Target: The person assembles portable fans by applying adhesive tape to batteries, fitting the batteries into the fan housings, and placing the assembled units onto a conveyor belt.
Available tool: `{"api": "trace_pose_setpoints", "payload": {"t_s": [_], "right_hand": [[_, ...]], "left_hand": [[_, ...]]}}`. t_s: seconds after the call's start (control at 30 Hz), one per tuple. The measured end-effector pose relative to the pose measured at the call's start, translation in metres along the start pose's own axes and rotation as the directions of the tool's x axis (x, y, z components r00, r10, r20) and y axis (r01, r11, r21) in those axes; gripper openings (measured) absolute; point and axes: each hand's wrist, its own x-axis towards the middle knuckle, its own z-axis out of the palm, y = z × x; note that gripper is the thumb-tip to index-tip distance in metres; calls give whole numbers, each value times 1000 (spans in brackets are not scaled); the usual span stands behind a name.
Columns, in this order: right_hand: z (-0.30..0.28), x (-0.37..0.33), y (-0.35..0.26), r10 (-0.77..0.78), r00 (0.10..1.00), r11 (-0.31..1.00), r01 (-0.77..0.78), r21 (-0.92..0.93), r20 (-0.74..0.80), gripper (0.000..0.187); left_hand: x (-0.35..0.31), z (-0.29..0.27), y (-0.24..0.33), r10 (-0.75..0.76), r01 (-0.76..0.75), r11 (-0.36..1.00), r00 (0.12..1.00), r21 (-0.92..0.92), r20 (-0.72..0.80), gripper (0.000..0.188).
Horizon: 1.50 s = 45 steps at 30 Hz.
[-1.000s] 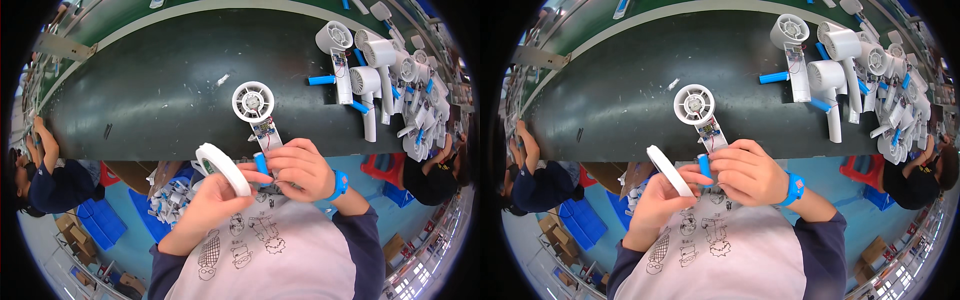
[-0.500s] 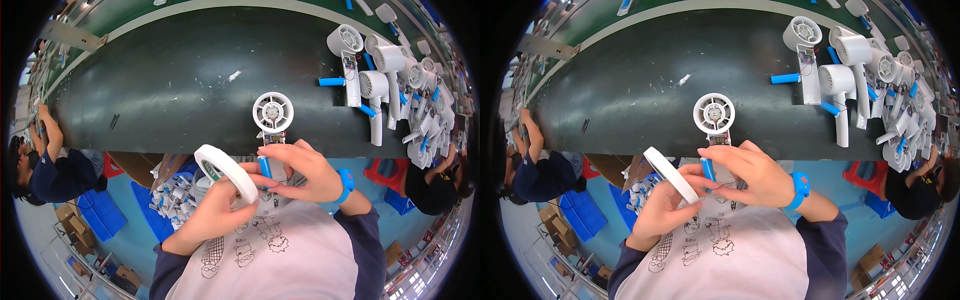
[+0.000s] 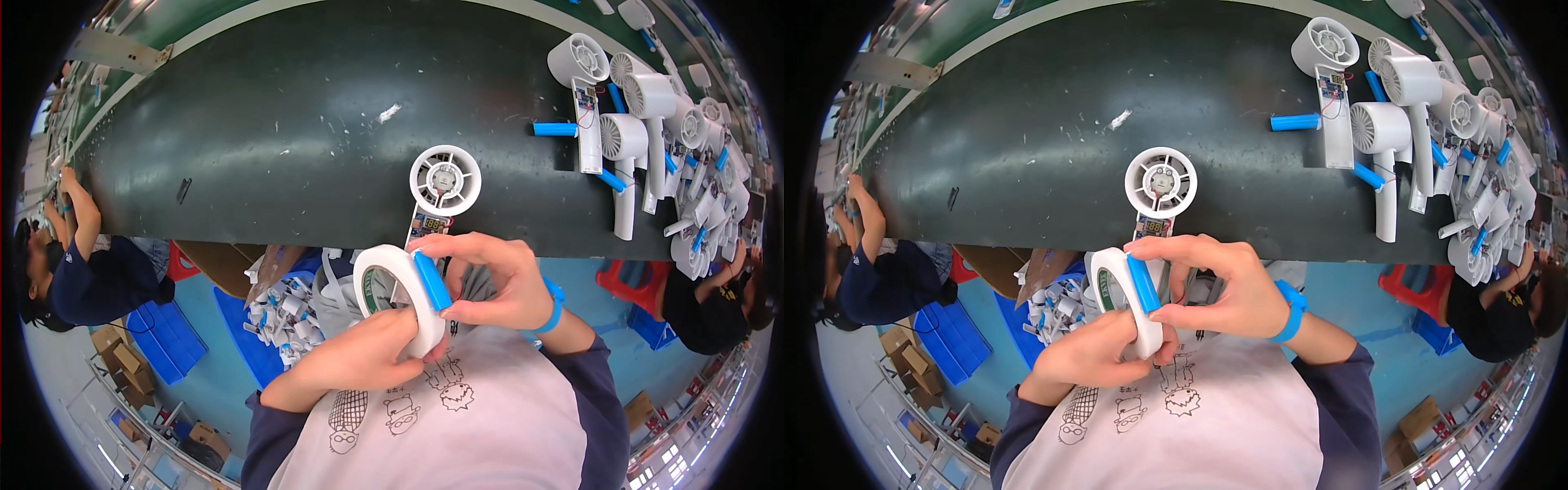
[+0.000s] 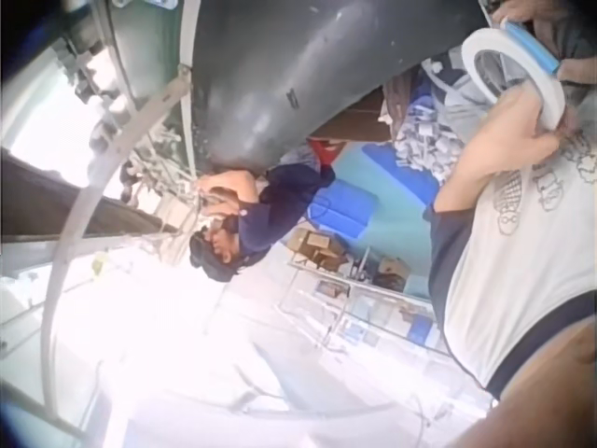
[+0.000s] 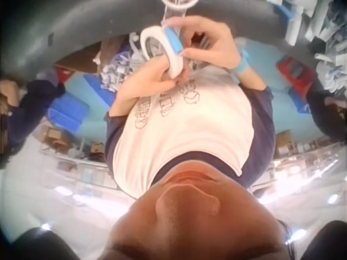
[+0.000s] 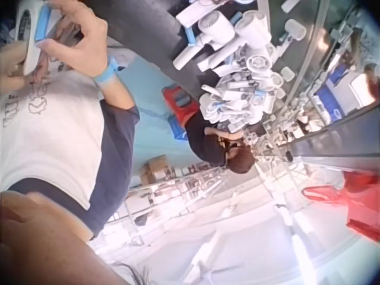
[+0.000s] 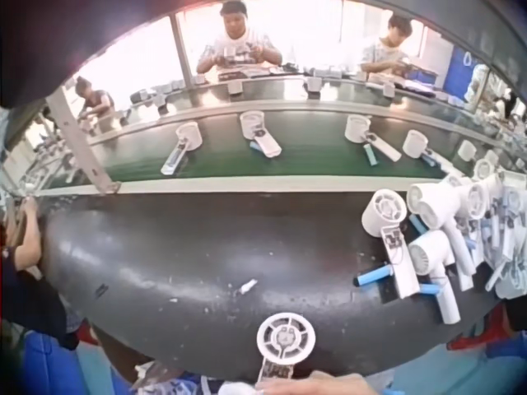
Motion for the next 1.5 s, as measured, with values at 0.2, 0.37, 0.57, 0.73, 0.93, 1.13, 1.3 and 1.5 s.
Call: {"api": "trace_pose_setpoints", "payload": {"t_s": [0.2,0.37,0.57,0.73,0.93,1.13,1.3,1.5], "right_hand": [[-8,11,-22,161,984,974,-147,-171,70,54],[4,-1,-5,54,999,998,-54,-22,6,55],[16,-4,-9,38,997,970,-53,-237,-70,52],[19,-6,-10,217,973,976,-215,34,-74,53],[49,-25,29,-246,917,926,126,-357,-315,55],[71,-26,51,-277,819,932,102,-348,-503,58],[70,-19,56,-247,731,957,82,-278,-636,56],[61,-30,30,94,828,945,101,312,-552,50]], "left_hand": [[1,-15,-3,-13,0,993,993,117,115,22],[-6,-11,-10,255,-253,967,965,-26,66,32],[-7,-6,-8,6,-1,816,1000,-578,6,41],[-6,2,-5,-39,12,963,994,-268,-98,30],[-8,13,-8,-94,19,951,969,-310,-227,14],[-28,11,-11,-236,220,969,959,-111,-160,17],[-38,18,-34,-45,45,999,999,11,27,24],[-26,10,-44,56,-210,905,921,-370,-386,38]]}}
